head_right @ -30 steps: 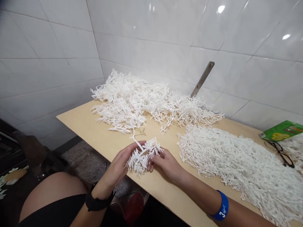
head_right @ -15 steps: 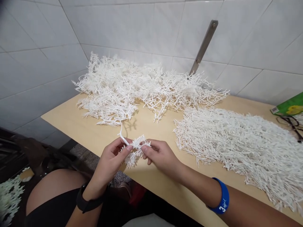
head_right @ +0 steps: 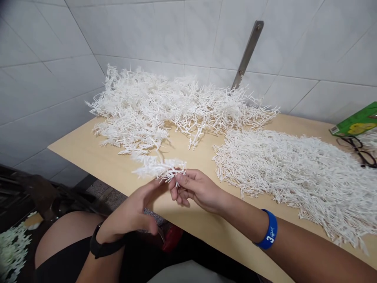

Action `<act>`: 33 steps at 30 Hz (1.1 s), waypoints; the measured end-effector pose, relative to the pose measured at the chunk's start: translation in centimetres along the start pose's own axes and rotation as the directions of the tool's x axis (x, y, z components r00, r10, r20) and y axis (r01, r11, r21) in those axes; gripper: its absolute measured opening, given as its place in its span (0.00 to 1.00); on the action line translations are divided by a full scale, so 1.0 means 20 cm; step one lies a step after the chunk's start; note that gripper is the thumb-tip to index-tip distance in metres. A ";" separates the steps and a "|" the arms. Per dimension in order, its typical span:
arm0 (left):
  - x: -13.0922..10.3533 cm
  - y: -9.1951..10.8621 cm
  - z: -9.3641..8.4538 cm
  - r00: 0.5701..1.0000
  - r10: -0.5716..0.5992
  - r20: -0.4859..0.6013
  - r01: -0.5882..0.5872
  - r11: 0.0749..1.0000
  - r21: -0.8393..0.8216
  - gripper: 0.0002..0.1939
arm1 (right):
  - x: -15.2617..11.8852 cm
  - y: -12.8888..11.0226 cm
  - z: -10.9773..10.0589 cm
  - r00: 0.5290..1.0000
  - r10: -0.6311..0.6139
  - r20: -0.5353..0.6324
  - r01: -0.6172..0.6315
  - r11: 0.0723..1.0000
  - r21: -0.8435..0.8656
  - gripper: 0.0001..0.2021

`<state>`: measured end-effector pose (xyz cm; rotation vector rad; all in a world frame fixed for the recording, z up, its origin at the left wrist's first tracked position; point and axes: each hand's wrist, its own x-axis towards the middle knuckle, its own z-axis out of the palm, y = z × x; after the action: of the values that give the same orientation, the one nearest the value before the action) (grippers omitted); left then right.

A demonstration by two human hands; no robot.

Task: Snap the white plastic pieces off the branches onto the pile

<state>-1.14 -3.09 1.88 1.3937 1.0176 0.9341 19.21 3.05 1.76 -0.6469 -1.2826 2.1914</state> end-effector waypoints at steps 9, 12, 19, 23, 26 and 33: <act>0.00 0.01 0.06 0.995 0.023 -0.093 -0.008 0.987 0.162 0.21 | 0.00 -0.01 0.07 0.994 -0.022 0.103 0.074 0.840 -0.537 0.24; 0.01 0.01 0.09 0.983 -0.025 -0.181 0.060 0.979 0.194 0.22 | -0.01 0.01 0.08 0.993 -0.065 0.095 0.111 0.777 -0.620 0.23; 0.02 0.02 0.11 0.973 -0.033 -0.228 0.066 0.988 0.139 0.23 | -0.03 0.04 0.06 0.925 -0.368 0.092 0.265 0.454 -0.850 0.18; 0.03 0.02 0.11 0.956 -0.041 -0.291 0.070 0.994 0.089 0.21 | -0.03 0.04 0.06 0.884 -0.438 0.165 0.313 0.290 -0.905 0.16; 0.05 -0.01 0.11 0.900 -0.129 -0.417 0.068 0.985 -0.156 0.25 | -0.04 0.04 0.07 0.875 -0.445 0.192 0.336 0.272 -0.902 0.16; 0.06 -0.03 0.08 0.913 -0.169 -0.370 0.086 0.969 -0.231 0.29 | -0.01 0.00 0.00 0.817 -0.574 0.054 0.102 0.052 -0.993 0.10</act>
<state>0.72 -2.38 1.12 0.9703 1.2483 1.2111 19.43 2.93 1.80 -0.9716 -2.2831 0.4129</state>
